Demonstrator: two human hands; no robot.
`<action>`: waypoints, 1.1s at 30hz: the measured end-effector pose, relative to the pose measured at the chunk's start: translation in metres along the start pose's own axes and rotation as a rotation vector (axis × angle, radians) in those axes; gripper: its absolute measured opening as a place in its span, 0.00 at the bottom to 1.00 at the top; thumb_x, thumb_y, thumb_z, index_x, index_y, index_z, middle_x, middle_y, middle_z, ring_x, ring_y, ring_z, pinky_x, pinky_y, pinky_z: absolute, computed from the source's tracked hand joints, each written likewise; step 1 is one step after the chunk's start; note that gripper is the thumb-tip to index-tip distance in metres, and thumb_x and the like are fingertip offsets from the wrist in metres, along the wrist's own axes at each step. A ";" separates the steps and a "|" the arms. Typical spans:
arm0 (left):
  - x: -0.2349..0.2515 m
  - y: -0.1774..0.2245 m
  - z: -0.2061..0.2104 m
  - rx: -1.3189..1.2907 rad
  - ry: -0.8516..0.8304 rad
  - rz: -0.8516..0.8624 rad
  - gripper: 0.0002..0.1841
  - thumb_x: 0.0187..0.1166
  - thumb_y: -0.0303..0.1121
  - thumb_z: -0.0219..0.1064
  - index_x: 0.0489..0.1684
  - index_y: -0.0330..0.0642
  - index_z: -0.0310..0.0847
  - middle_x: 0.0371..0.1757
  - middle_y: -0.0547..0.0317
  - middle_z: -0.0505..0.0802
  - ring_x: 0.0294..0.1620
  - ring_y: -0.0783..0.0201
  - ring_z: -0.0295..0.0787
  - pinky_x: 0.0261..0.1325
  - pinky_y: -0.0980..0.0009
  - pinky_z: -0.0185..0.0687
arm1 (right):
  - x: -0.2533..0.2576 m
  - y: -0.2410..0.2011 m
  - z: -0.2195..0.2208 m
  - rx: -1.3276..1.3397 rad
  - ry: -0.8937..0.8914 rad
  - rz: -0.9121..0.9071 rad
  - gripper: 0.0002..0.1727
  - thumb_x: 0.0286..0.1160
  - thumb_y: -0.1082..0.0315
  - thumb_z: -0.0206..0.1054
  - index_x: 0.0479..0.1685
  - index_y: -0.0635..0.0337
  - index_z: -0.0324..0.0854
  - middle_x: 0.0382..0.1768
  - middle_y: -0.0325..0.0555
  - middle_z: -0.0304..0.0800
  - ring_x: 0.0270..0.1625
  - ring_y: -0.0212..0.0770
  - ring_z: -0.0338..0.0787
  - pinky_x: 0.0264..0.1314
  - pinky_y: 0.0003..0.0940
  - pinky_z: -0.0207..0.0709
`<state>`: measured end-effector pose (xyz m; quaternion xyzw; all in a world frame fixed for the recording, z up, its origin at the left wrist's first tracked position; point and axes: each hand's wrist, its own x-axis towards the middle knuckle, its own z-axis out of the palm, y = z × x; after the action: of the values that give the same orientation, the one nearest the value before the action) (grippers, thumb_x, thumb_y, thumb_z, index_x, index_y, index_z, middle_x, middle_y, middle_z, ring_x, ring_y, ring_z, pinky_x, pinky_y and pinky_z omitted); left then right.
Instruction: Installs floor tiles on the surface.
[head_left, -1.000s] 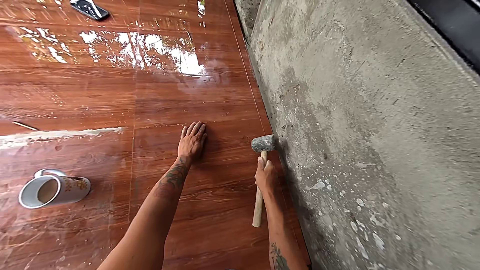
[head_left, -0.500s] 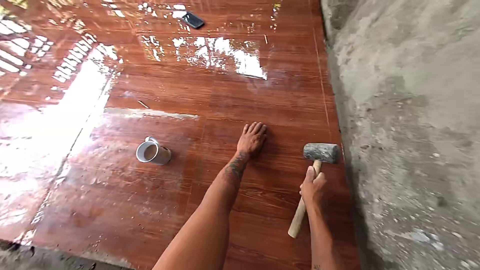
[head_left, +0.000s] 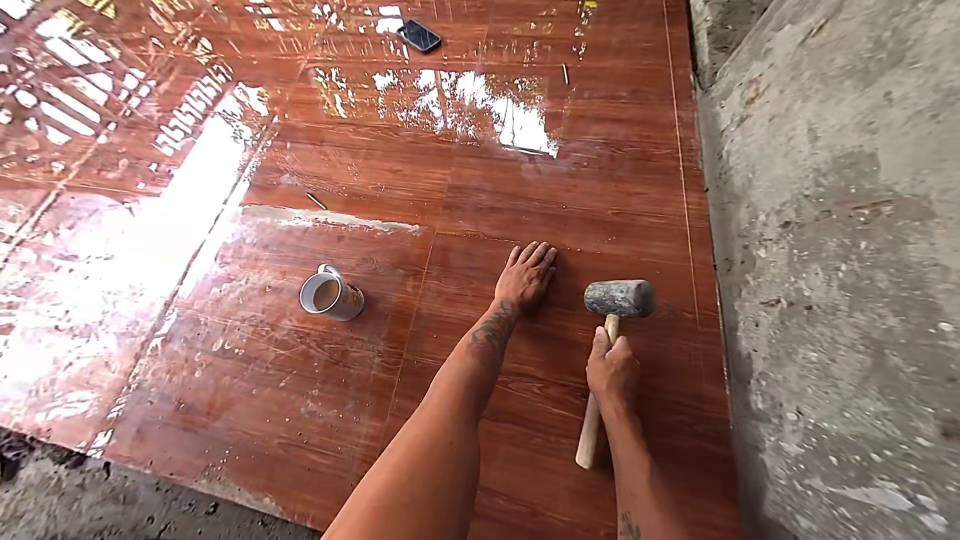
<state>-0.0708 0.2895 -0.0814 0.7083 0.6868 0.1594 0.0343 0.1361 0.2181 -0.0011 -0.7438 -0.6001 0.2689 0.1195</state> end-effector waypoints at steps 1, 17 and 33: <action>0.000 0.000 -0.001 0.000 -0.006 0.001 0.27 0.94 0.47 0.39 0.87 0.54 0.69 0.90 0.64 0.72 0.92 0.57 0.60 0.93 0.49 0.48 | 0.001 -0.003 -0.002 -0.006 -0.032 -0.002 0.29 0.93 0.47 0.50 0.55 0.68 0.81 0.39 0.62 0.90 0.46 0.60 0.93 0.49 0.59 0.82; 0.006 -0.001 0.000 -0.044 -0.017 0.010 0.28 0.94 0.48 0.38 0.86 0.51 0.70 0.88 0.59 0.74 0.92 0.56 0.61 0.93 0.48 0.49 | 0.008 -0.012 -0.013 0.037 -0.149 -0.001 0.28 0.94 0.46 0.48 0.56 0.63 0.82 0.40 0.55 0.91 0.43 0.51 0.94 0.50 0.51 0.86; 0.003 0.000 -0.003 0.026 0.011 -0.031 0.29 0.92 0.50 0.36 0.84 0.53 0.72 0.86 0.59 0.76 0.89 0.54 0.65 0.87 0.40 0.53 | 0.011 0.025 -0.025 0.104 0.050 0.119 0.26 0.93 0.47 0.51 0.53 0.63 0.82 0.33 0.51 0.90 0.36 0.48 0.93 0.44 0.48 0.86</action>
<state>-0.0715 0.2915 -0.0778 0.6972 0.6998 0.1538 0.0239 0.1718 0.2256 0.0045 -0.7774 -0.5371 0.2876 0.1566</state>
